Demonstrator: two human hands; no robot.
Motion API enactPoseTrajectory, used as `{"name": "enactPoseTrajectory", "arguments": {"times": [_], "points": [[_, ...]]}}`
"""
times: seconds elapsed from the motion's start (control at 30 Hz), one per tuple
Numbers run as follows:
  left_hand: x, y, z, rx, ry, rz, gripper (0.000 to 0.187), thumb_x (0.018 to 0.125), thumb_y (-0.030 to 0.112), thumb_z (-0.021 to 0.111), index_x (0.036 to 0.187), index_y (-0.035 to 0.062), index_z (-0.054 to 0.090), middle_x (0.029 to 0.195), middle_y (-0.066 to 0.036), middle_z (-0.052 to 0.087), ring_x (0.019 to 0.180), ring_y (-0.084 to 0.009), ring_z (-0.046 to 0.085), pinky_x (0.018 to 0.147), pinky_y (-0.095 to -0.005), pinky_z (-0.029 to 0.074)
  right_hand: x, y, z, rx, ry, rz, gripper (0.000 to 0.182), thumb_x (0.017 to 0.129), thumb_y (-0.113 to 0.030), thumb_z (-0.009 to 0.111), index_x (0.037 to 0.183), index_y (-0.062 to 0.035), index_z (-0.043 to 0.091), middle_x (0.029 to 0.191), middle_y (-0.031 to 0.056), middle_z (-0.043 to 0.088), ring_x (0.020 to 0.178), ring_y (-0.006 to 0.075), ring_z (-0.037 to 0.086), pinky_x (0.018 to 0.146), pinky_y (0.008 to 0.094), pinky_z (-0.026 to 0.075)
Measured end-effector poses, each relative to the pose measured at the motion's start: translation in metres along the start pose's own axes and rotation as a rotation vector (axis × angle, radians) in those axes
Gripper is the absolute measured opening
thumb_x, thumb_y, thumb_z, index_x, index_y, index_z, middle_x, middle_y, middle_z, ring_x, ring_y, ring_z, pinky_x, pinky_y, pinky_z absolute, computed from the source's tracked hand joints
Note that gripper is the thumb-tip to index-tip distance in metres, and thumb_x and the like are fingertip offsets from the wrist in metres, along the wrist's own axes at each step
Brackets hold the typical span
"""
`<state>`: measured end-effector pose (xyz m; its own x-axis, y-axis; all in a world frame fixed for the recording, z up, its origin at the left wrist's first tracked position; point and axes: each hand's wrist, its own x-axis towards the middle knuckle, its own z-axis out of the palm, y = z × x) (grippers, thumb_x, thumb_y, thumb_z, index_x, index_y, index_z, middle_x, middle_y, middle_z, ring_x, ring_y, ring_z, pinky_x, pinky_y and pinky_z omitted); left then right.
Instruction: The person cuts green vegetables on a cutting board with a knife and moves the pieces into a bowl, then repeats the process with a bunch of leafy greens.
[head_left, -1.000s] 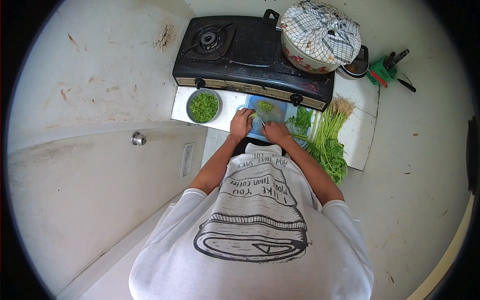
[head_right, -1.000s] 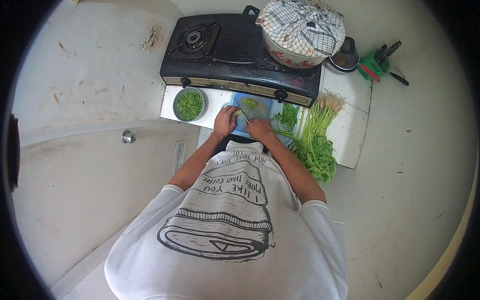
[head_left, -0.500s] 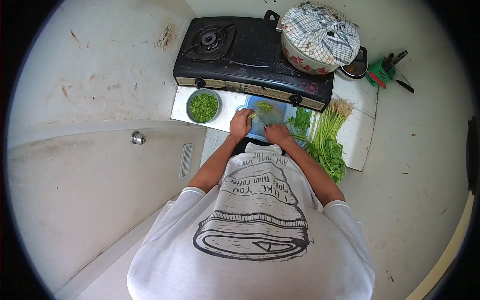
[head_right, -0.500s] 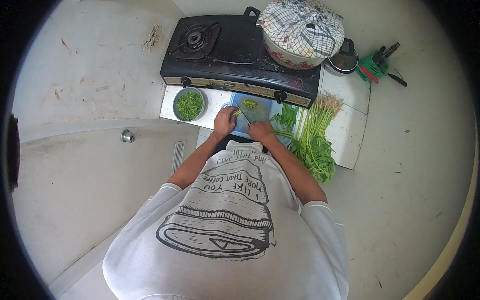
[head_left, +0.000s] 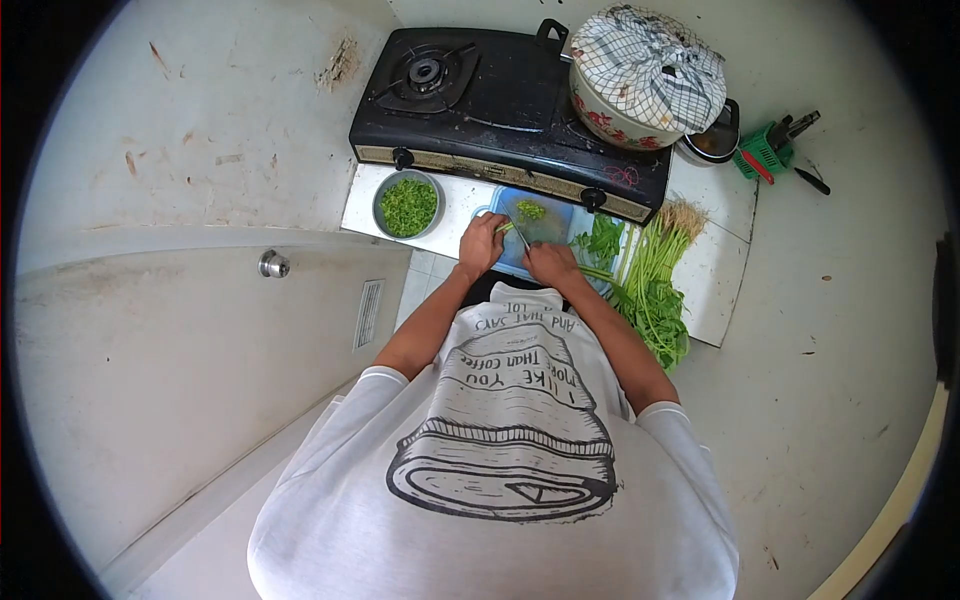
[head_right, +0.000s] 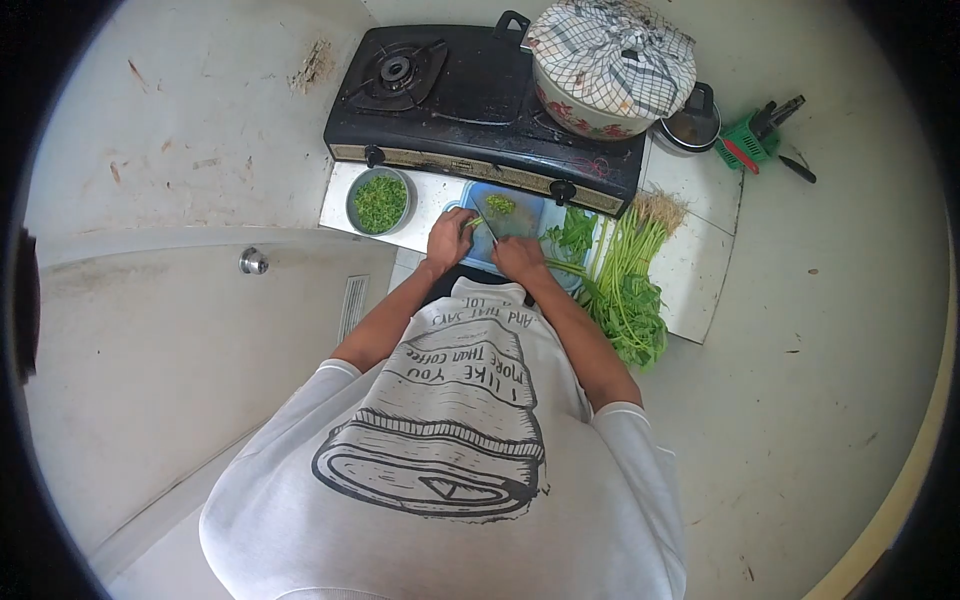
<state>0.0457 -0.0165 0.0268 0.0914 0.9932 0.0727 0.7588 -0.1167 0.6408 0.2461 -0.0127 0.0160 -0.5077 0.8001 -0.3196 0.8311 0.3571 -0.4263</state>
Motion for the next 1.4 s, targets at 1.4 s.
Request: {"name": "enactPoseTrajectory", "arguments": {"times": [1.4], "points": [[-0.001, 0.000, 0.003, 0.007, 0.011, -0.033, 0.025, 0.088, 0.006, 0.070, 0.112, 0.0089, 0.073, 0.105, -0.012, 0.070, 0.100, -0.0359, 0.066, 0.091, -0.0455, 0.053, 0.004, -0.003, 0.006, 0.006, 0.016, -0.063, 0.039, 0.099, -0.033, 0.055, 0.091, 0.0010, 0.073, 0.088, 0.0258, 0.075, 0.080, 0.0426, 0.074, 0.074, 0.0535, 0.060]]}}
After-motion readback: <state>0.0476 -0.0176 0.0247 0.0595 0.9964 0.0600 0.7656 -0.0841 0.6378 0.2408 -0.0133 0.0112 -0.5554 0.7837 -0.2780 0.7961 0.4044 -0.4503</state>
